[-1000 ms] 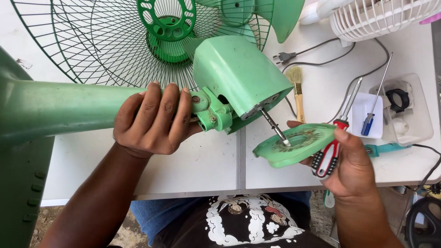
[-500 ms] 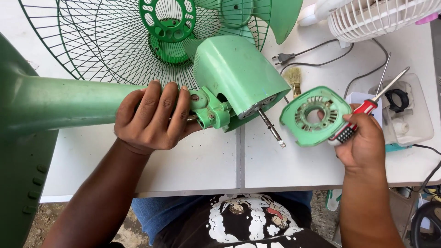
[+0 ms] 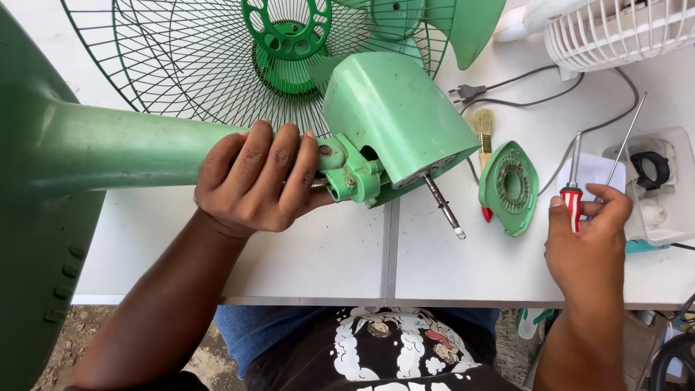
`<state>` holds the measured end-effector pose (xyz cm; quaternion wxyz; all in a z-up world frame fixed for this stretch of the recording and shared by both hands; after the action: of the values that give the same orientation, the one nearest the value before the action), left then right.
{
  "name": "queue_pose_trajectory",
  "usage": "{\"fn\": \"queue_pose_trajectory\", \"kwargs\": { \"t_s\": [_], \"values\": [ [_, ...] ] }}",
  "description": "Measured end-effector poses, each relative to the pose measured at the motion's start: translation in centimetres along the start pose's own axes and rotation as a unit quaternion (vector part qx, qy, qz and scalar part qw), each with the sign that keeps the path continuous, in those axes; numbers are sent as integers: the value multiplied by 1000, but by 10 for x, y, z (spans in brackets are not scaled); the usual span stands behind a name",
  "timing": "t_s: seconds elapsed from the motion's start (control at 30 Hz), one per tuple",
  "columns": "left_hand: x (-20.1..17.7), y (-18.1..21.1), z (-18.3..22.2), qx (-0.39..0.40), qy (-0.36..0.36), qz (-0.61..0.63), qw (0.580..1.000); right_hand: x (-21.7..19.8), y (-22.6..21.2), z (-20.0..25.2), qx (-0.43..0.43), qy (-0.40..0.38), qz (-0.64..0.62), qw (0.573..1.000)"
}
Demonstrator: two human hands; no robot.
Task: The person is unscrewing and removing the rear motor housing of a green electric fan using a screwdriver on a repair bench.
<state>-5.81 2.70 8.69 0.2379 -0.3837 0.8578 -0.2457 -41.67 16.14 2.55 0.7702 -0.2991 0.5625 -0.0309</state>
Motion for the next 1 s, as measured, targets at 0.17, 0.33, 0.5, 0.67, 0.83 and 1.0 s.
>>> {"fn": "queue_pose_trajectory", "kwargs": {
  "t_s": [0.17, 0.33, 0.5, 0.67, 0.83, 1.0],
  "values": [
    [0, 1, 1, 0, -3, -2, 1000, 13, -3, -15, -113, 13, 29, 993],
    [-1, 0, 0, 2, 2, -2, 1000, 23, -11, -8, -184, 29, 45, 982],
    [1, 2, 1, 9, -6, -4, 1000, 3, -44, 44, -434, 102, -32, 895],
    [1, 4, 2, 15, -4, 0, 1000, 46, -81, 66, -501, -62, -59, 861],
    [-4, 3, 3, 29, 16, -12, 999, 70, -108, 86, -570, -35, -16, 821],
    [-11, -1, -1, 26, 19, -12, 999, 72, -114, 101, -697, 56, -69, 712]
  ]
}}
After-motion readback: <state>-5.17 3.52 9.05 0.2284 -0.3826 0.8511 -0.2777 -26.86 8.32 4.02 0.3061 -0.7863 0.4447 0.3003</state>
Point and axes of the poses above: each hand's wrist, its own z-axis away from the middle knuckle, its own x-axis out of the palm, y = z × x, the point moved 8 cm from there along -z, towards the middle knuckle, and after that the axes turned 12 degrees about x, right-handed, at the moved point
